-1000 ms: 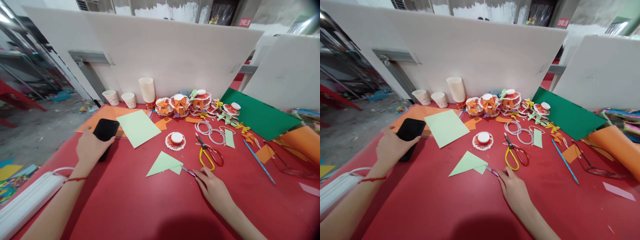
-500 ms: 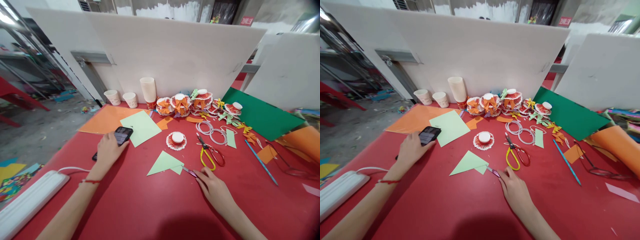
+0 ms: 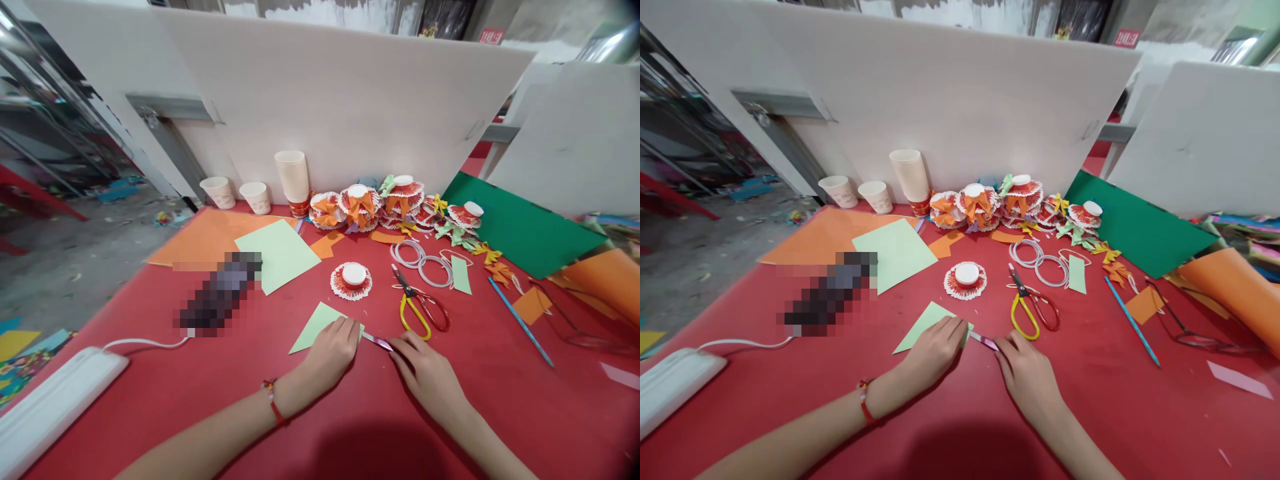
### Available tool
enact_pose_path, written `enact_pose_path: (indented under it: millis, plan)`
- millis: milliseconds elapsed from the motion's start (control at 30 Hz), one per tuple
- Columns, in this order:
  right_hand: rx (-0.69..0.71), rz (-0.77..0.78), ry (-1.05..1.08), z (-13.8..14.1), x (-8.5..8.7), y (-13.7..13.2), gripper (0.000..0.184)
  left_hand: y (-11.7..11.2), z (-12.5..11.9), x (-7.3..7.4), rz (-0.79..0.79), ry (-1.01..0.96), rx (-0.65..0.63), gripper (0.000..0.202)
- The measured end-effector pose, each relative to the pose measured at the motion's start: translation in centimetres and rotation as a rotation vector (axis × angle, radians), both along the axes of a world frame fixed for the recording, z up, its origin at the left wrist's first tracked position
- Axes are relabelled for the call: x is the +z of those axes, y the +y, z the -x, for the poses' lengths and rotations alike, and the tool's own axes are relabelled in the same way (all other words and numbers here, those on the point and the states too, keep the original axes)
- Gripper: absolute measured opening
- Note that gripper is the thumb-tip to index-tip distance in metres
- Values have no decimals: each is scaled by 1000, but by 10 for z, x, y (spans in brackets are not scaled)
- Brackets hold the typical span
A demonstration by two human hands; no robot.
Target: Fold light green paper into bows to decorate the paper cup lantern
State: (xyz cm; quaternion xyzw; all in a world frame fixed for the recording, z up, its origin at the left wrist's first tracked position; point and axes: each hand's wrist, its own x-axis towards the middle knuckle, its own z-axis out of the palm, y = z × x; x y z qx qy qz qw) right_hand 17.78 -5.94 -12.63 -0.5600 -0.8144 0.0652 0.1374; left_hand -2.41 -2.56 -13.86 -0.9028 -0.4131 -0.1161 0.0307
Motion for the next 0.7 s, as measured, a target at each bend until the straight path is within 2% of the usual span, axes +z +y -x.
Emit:
enact_pose_path:
  millis: [167, 400, 700]
  plan:
    - [-7, -32, -14, -2, -2, 4, 27, 3, 5, 0, -8, -36, 5, 23]
    - [-3, -37, -2, 0, -4, 4, 30, 5, 4, -2, -52, -43, -7, 27]
    - [3, -46, -1, 5, -2, 9, 31, 6, 3, -13, -144, -59, -13, 28]
